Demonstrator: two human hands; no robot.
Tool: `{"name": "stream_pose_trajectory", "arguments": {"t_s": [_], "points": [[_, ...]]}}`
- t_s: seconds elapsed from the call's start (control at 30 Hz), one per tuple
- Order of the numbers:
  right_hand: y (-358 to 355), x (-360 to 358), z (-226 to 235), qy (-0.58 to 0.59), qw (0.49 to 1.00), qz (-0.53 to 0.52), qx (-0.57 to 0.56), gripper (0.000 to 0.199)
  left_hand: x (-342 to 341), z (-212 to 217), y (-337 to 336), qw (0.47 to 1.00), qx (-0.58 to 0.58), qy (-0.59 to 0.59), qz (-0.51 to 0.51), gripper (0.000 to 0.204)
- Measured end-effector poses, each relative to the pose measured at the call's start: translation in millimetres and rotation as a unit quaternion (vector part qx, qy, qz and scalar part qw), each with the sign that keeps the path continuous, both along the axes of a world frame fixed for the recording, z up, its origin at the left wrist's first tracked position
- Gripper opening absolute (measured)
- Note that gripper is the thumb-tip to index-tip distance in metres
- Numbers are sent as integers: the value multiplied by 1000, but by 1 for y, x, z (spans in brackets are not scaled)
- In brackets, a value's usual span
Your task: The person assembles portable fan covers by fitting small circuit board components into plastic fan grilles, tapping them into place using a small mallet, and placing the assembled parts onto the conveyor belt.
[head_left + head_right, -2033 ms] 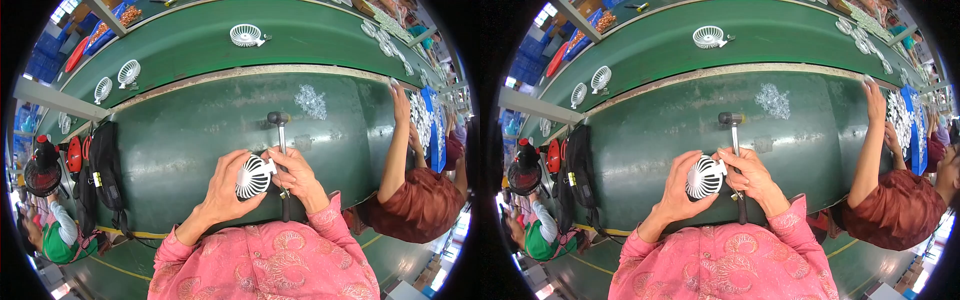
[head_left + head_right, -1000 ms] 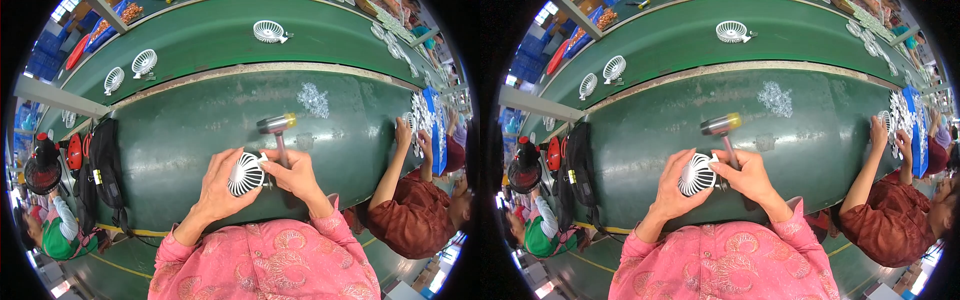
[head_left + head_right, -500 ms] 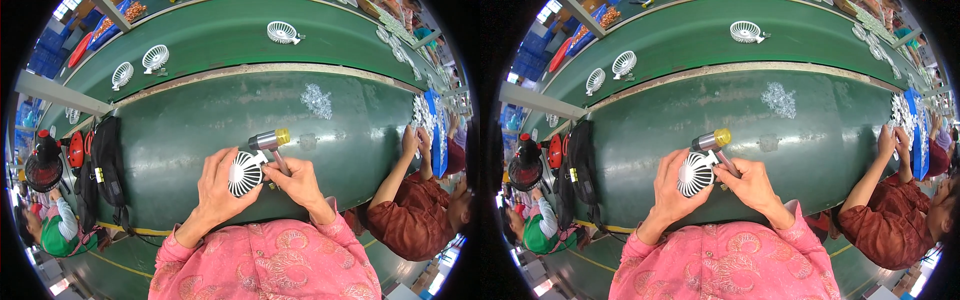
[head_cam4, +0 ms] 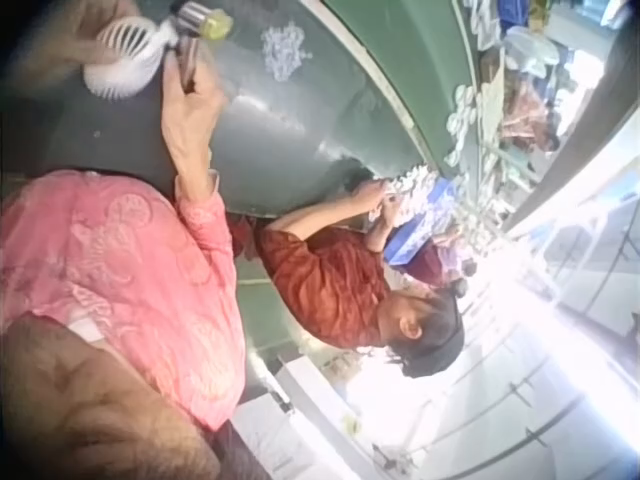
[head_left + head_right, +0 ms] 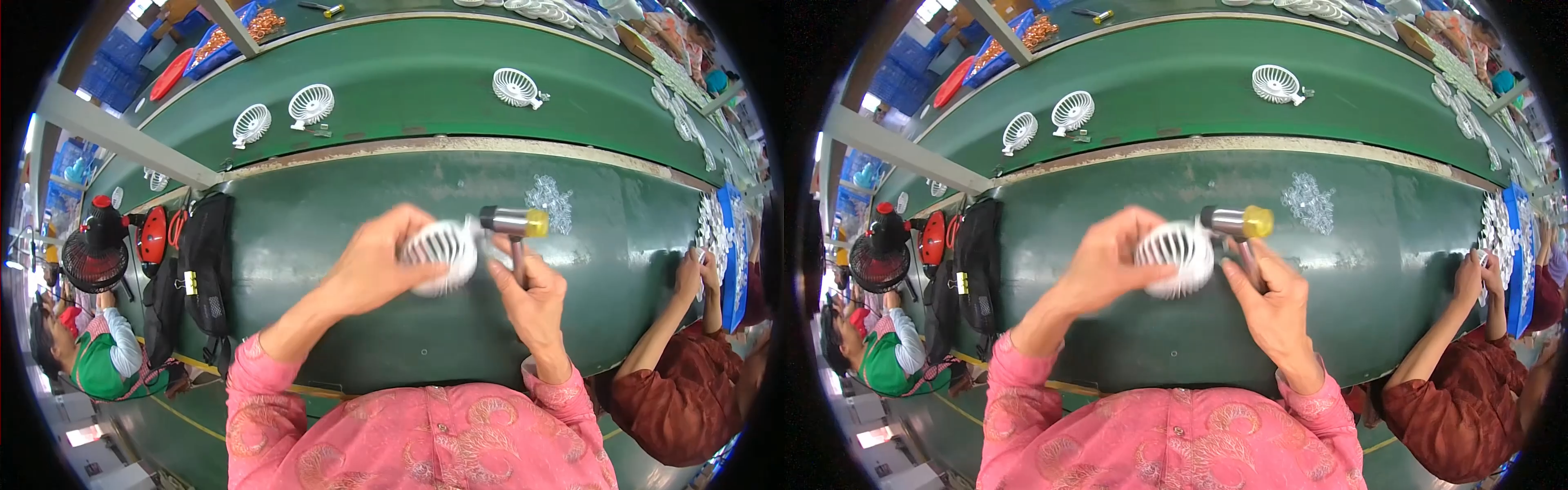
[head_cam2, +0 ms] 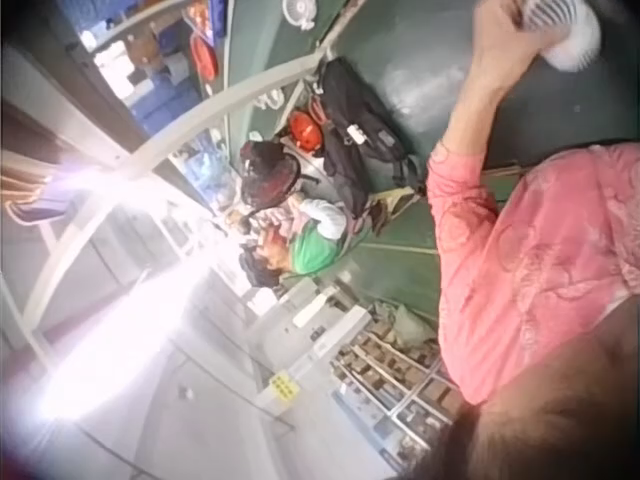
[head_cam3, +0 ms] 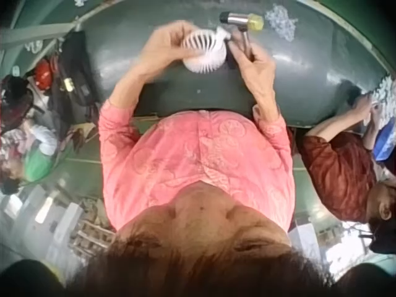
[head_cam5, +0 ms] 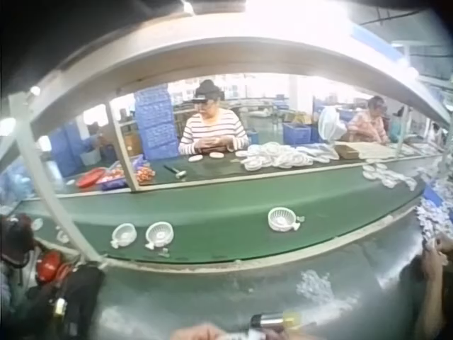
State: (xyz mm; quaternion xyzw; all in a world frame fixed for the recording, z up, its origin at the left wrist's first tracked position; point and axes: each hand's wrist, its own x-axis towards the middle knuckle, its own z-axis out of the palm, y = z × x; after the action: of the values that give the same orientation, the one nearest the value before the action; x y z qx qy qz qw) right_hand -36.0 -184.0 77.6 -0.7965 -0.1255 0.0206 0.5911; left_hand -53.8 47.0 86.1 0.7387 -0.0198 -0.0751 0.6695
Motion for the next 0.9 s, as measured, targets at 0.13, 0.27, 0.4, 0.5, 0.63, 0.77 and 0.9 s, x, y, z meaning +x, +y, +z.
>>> {"name": "stream_pose_trajectory", "arguments": {"t_s": [0.13, 0.27, 0.4, 0.5, 0.63, 0.77, 0.9], "points": [[2, 9, 7, 62, 993, -66, 72, 25, 75, 20, 4, 881, 385, -244, 126, 39], [-8, 4, 11, 146, 982, -69, 97, 18, 126, -18, 46, 829, 444, -305, 152, 42], [-22, -2, 1, 181, 978, -62, 88, 14, 142, -59, 135, 786, 473, -239, 319, 37], [-21, -6, -10, 204, 973, -42, 102, 14, 135, -80, 216, 763, 505, -102, 391, 46], [-15, -7, -17, 233, 966, -18, 111, 16, 127, -79, 238, 829, 405, 10, 385, 57], [-9, -9, -16, 280, 953, -1, 115, 17, 111, -68, 217, 893, 133, -57, 426, 53], [-6, -9, -14, 271, 956, 11, 109, 19, 50, -24, 137, 919, 43, -113, 374, 53]]}}
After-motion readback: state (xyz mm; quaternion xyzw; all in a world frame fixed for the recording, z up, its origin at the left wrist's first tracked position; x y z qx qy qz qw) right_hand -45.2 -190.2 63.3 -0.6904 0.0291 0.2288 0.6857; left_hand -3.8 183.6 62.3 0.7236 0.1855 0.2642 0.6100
